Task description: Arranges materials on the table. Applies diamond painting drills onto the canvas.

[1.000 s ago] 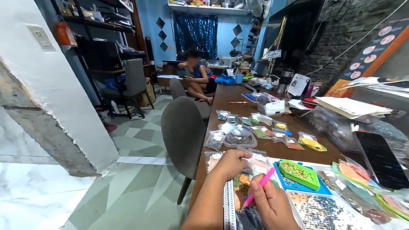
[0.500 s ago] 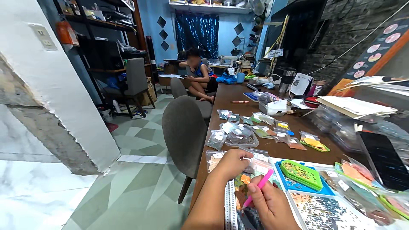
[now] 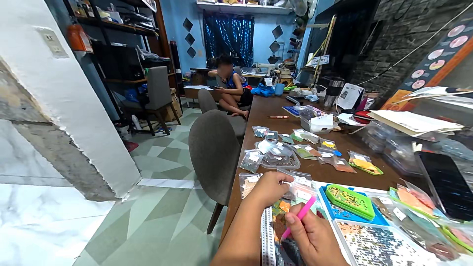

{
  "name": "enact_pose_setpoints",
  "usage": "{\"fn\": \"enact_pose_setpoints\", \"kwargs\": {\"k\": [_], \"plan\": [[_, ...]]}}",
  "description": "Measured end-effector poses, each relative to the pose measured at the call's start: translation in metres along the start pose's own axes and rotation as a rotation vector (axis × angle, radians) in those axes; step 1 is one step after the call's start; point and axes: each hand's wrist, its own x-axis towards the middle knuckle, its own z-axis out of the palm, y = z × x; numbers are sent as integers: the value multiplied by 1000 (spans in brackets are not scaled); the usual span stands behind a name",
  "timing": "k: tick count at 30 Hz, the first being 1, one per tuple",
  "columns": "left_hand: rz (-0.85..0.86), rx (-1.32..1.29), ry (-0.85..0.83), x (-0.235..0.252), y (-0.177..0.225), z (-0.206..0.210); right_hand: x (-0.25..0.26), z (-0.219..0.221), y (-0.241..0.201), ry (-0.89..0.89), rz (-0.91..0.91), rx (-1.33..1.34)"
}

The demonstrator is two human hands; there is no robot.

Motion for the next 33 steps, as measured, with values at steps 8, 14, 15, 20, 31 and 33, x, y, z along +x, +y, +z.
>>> {"fn": "enact_pose_setpoints", "kwargs": {"k": [8,14,15,20,31,33], "plan": [[14,3,0,1,1,3,-1,-1,0,0,-103,-106],[55,13,5,-5,3,0,13,-22,-12,73,97,103],[64,12,12,-5,2,1,18,-37,-18,96,120,158],[18,38,31,-4,3,-1,6,-130,-12,165,168,212],[-17,39,80,-2,-7,-3,-76,-183,46,259,232,-47],[-10,19,95,-3,-8,-2,-77,-183,46,265,228,-58]]}}
